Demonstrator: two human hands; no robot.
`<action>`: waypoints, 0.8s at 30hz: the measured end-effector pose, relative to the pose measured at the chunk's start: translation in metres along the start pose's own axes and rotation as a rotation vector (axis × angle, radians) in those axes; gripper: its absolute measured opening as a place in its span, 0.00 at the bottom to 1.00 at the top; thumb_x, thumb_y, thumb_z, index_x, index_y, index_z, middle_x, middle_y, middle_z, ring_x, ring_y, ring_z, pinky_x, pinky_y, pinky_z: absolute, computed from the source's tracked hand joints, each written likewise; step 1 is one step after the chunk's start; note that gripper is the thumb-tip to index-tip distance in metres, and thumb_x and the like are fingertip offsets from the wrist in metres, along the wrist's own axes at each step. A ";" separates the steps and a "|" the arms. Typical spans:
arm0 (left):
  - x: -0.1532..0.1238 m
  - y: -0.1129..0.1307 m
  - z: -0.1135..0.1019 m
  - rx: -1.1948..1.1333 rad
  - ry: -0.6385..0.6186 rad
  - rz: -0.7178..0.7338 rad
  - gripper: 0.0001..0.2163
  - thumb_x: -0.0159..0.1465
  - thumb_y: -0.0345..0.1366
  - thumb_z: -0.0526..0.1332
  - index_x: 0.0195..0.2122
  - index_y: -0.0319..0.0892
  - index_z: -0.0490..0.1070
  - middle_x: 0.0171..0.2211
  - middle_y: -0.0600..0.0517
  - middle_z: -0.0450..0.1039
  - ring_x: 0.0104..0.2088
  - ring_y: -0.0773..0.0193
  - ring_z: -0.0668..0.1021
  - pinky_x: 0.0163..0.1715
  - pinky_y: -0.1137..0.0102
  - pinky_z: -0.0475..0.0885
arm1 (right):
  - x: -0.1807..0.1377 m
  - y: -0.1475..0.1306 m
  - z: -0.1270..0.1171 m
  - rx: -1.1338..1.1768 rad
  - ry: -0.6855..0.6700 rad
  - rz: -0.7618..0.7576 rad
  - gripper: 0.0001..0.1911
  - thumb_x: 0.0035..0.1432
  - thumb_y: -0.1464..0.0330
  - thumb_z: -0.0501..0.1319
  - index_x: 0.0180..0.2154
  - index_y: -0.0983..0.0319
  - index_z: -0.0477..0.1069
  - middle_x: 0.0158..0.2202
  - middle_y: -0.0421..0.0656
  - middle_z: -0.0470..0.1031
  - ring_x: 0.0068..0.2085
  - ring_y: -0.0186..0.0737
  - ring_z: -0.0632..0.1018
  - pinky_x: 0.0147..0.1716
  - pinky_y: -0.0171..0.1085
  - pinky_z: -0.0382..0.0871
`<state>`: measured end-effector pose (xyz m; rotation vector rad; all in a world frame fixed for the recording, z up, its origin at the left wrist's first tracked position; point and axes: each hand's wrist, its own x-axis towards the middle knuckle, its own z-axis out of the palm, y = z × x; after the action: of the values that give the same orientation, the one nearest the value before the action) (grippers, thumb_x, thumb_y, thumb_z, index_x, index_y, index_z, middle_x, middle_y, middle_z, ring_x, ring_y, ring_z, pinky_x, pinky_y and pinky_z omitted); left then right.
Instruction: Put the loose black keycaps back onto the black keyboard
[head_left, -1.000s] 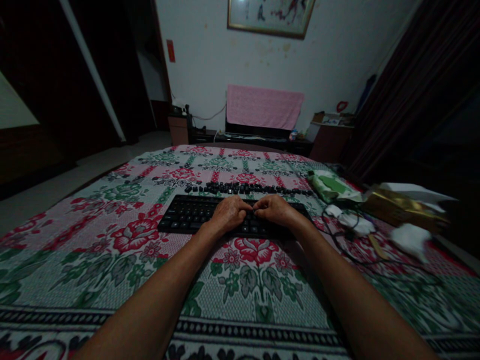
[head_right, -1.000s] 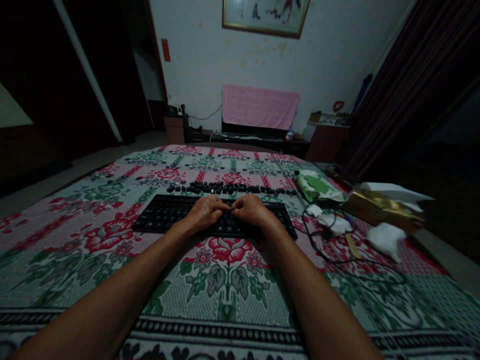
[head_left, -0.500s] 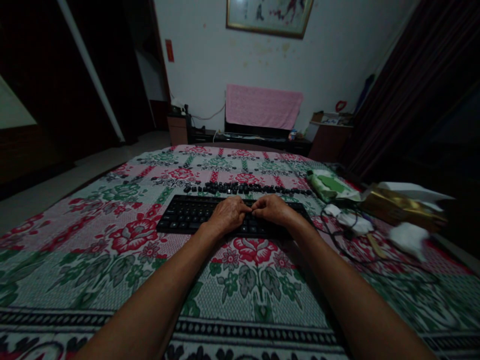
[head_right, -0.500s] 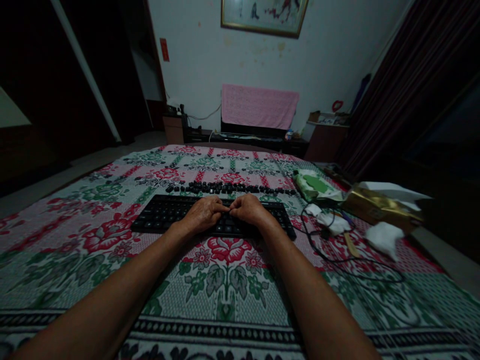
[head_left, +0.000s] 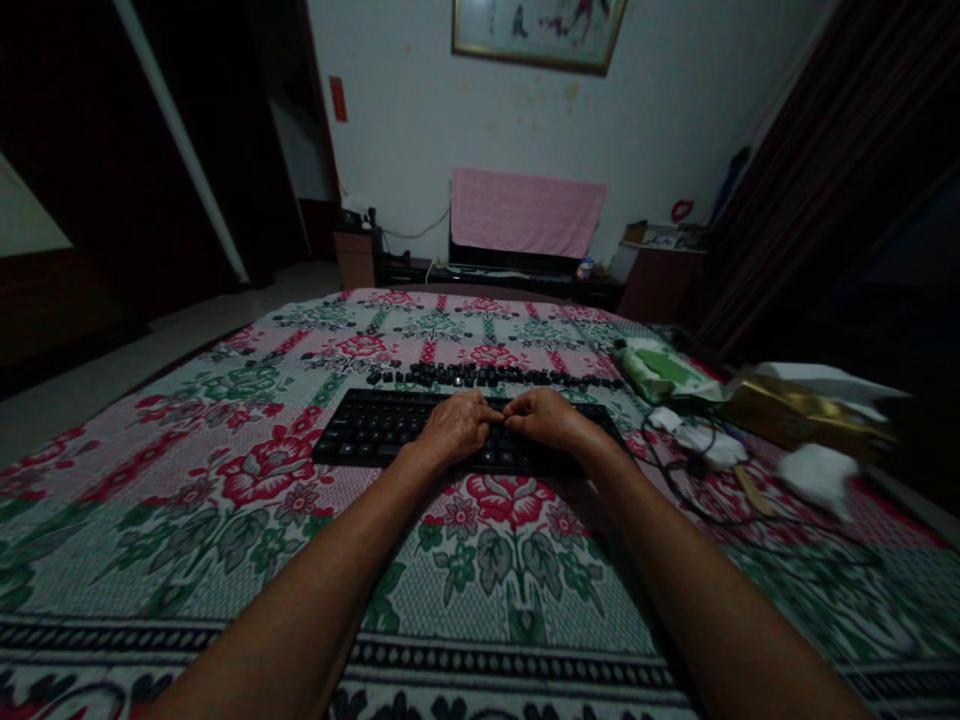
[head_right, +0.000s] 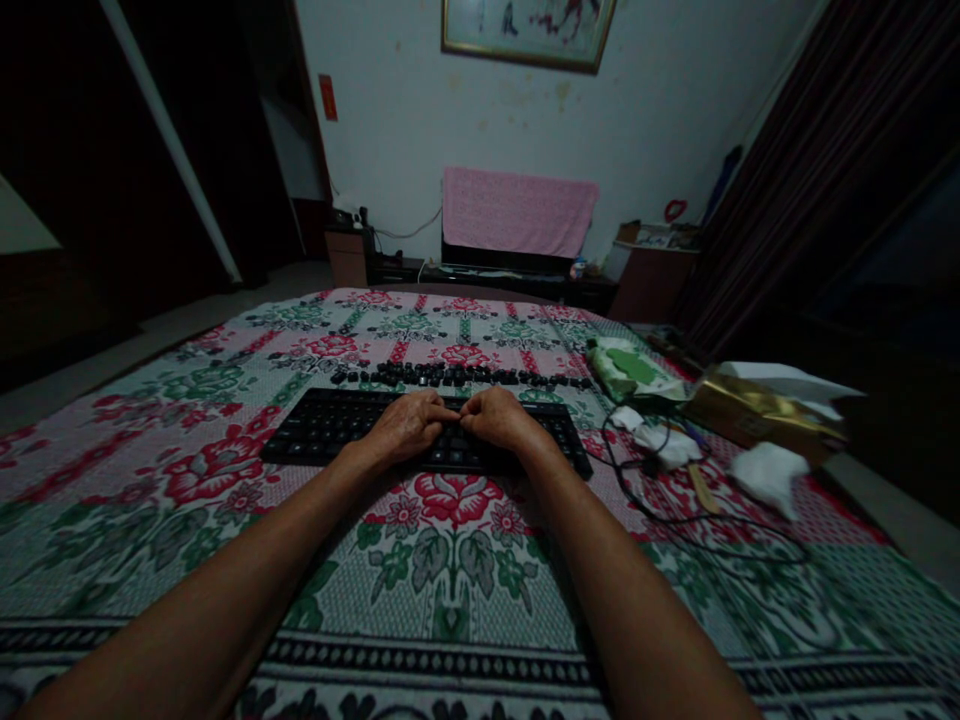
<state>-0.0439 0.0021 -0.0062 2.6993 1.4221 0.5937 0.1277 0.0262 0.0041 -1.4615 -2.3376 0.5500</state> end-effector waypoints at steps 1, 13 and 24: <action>0.000 0.000 0.001 -0.004 0.004 0.002 0.16 0.54 0.31 0.50 0.40 0.50 0.71 0.32 0.51 0.66 0.35 0.65 0.69 0.36 0.72 0.63 | 0.000 -0.001 0.000 -0.020 0.001 -0.006 0.11 0.42 0.68 0.54 0.27 0.63 0.74 0.20 0.38 0.71 0.21 0.29 0.67 0.19 0.27 0.55; -0.001 0.001 0.001 0.030 -0.001 -0.014 0.15 0.56 0.32 0.50 0.41 0.50 0.70 0.33 0.50 0.65 0.35 0.65 0.68 0.36 0.71 0.64 | -0.002 -0.007 0.002 -0.080 0.041 0.026 0.10 0.42 0.68 0.54 0.24 0.63 0.73 0.17 0.38 0.68 0.19 0.28 0.66 0.18 0.28 0.52; 0.000 -0.001 0.003 -0.016 0.023 -0.030 0.16 0.54 0.30 0.50 0.41 0.50 0.70 0.33 0.52 0.68 0.36 0.65 0.70 0.37 0.72 0.64 | -0.001 -0.005 -0.001 -0.128 0.001 -0.082 0.11 0.43 0.69 0.53 0.27 0.62 0.73 0.22 0.38 0.72 0.24 0.31 0.69 0.22 0.29 0.55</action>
<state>-0.0433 0.0033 -0.0089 2.6632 1.4541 0.6338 0.1246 0.0235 0.0075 -1.4114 -2.4600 0.3846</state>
